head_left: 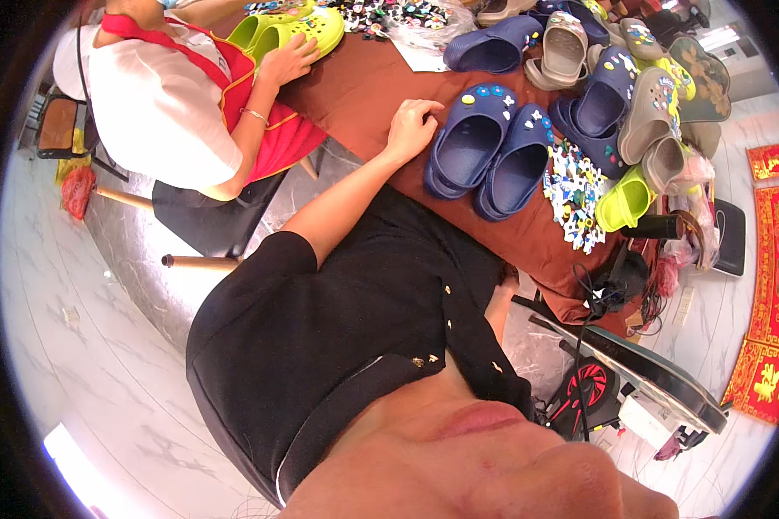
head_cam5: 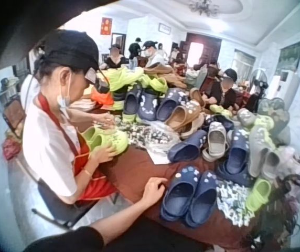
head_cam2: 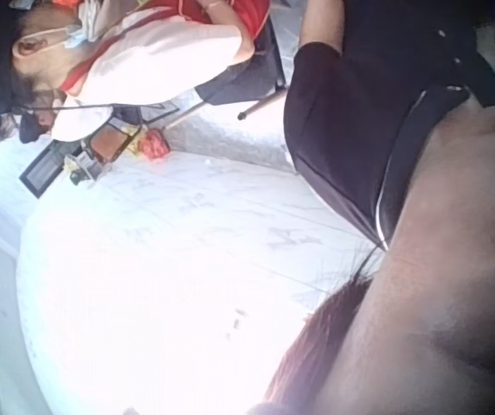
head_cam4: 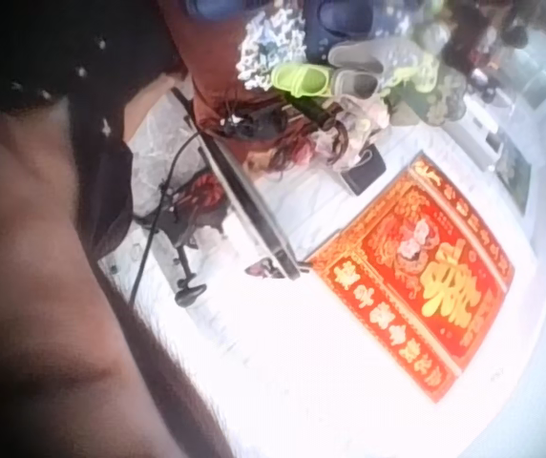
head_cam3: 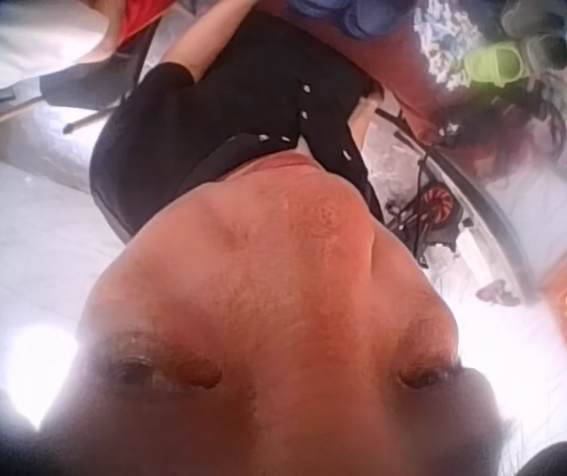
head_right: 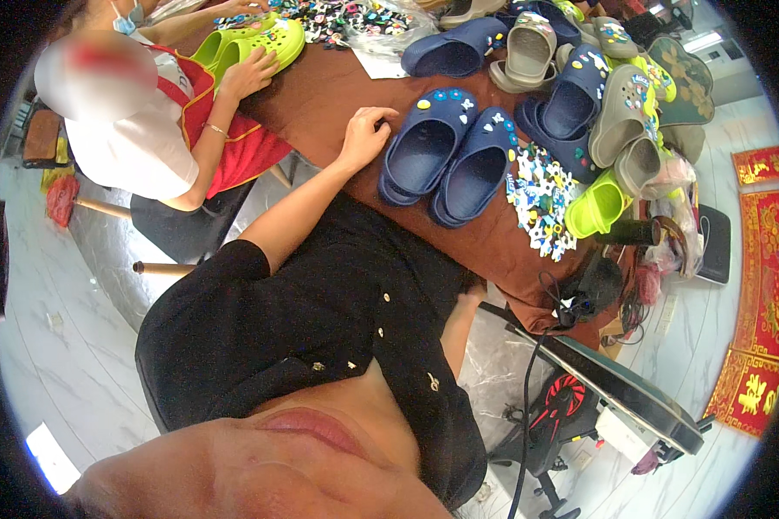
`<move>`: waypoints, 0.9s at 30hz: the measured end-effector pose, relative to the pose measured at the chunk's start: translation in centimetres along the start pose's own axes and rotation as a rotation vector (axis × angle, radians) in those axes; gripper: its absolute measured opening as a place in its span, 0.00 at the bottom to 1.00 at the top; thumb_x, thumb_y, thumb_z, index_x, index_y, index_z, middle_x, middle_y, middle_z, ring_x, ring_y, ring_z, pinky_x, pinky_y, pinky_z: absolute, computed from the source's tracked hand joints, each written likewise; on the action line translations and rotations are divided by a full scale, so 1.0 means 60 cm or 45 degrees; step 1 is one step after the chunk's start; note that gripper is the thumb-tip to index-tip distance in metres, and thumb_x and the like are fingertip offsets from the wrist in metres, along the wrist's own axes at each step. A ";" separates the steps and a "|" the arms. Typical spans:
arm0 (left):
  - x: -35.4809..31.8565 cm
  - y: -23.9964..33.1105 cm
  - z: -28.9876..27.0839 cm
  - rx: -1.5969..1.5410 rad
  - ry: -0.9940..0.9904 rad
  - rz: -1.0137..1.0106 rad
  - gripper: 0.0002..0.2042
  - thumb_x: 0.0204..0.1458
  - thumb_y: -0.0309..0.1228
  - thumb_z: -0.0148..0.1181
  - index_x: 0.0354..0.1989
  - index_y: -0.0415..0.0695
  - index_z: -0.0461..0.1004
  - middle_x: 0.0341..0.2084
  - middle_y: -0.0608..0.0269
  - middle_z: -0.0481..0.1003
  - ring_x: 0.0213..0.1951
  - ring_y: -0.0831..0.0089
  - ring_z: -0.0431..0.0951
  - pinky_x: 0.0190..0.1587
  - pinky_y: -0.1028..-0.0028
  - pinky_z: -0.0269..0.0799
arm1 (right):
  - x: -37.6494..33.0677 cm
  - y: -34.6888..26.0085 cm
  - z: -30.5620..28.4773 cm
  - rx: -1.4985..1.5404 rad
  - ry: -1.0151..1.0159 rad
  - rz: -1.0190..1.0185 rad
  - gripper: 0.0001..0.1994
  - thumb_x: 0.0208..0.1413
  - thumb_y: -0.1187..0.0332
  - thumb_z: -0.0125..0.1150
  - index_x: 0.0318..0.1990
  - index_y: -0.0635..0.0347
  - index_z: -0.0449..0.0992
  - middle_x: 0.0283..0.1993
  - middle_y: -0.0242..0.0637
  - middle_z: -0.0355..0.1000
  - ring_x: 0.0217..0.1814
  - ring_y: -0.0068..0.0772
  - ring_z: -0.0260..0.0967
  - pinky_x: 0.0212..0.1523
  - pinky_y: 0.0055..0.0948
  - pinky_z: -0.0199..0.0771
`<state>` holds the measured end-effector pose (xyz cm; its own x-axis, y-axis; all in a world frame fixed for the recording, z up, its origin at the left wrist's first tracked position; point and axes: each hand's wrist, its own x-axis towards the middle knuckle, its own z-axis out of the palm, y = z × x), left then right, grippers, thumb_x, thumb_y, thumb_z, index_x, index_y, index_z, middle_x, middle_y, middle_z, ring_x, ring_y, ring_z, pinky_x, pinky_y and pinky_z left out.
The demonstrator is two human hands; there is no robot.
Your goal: Attaching decorative charms to the holes of rubber clogs.
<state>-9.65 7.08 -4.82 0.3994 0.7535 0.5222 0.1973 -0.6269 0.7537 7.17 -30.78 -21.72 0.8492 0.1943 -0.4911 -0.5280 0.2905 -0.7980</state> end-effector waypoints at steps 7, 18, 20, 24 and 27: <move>-0.001 0.005 0.005 -0.016 -0.046 -0.057 0.11 0.48 0.24 0.55 0.39 0.42 0.81 0.38 0.57 0.80 0.49 0.57 0.75 0.55 0.61 0.70 | -0.019 -0.017 0.047 -0.091 -0.040 -0.013 0.14 0.56 0.78 0.55 0.49 0.72 0.76 0.52 0.42 0.76 0.53 0.43 0.72 0.55 0.38 0.72; 0.002 0.002 0.003 -0.004 -0.051 -0.009 0.12 0.47 0.23 0.55 0.39 0.42 0.80 0.37 0.55 0.80 0.46 0.56 0.76 0.54 0.61 0.71 | -0.048 -0.034 0.070 -0.218 -0.046 -0.041 0.14 0.56 0.78 0.55 0.49 0.72 0.76 0.52 0.42 0.76 0.53 0.44 0.72 0.55 0.38 0.72; 0.002 0.001 0.004 -0.001 -0.060 -0.016 0.12 0.47 0.24 0.55 0.38 0.42 0.80 0.37 0.56 0.80 0.47 0.56 0.76 0.54 0.61 0.70 | -0.053 -0.037 0.072 -0.238 -0.043 -0.047 0.14 0.56 0.77 0.55 0.49 0.72 0.76 0.52 0.42 0.76 0.53 0.44 0.72 0.55 0.38 0.72; 0.002 0.000 0.004 -0.030 -0.049 -0.016 0.11 0.47 0.24 0.55 0.38 0.41 0.80 0.37 0.56 0.80 0.47 0.56 0.76 0.54 0.61 0.70 | -0.056 -0.041 0.073 -0.278 -0.035 -0.071 0.14 0.56 0.77 0.55 0.49 0.72 0.76 0.52 0.43 0.76 0.53 0.44 0.72 0.55 0.39 0.72; 0.002 0.000 0.002 -0.019 -0.055 -0.013 0.12 0.47 0.23 0.56 0.39 0.41 0.80 0.37 0.55 0.80 0.47 0.56 0.76 0.53 0.62 0.71 | -0.055 -0.043 0.075 -0.304 -0.027 -0.086 0.14 0.56 0.77 0.55 0.49 0.72 0.76 0.52 0.43 0.76 0.53 0.44 0.72 0.55 0.39 0.72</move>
<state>-9.50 7.15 -4.85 0.4360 0.7505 0.4966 0.1885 -0.6157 0.7651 5.66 -27.95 -16.44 0.8805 0.2024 -0.4287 -0.4503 0.0743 -0.8898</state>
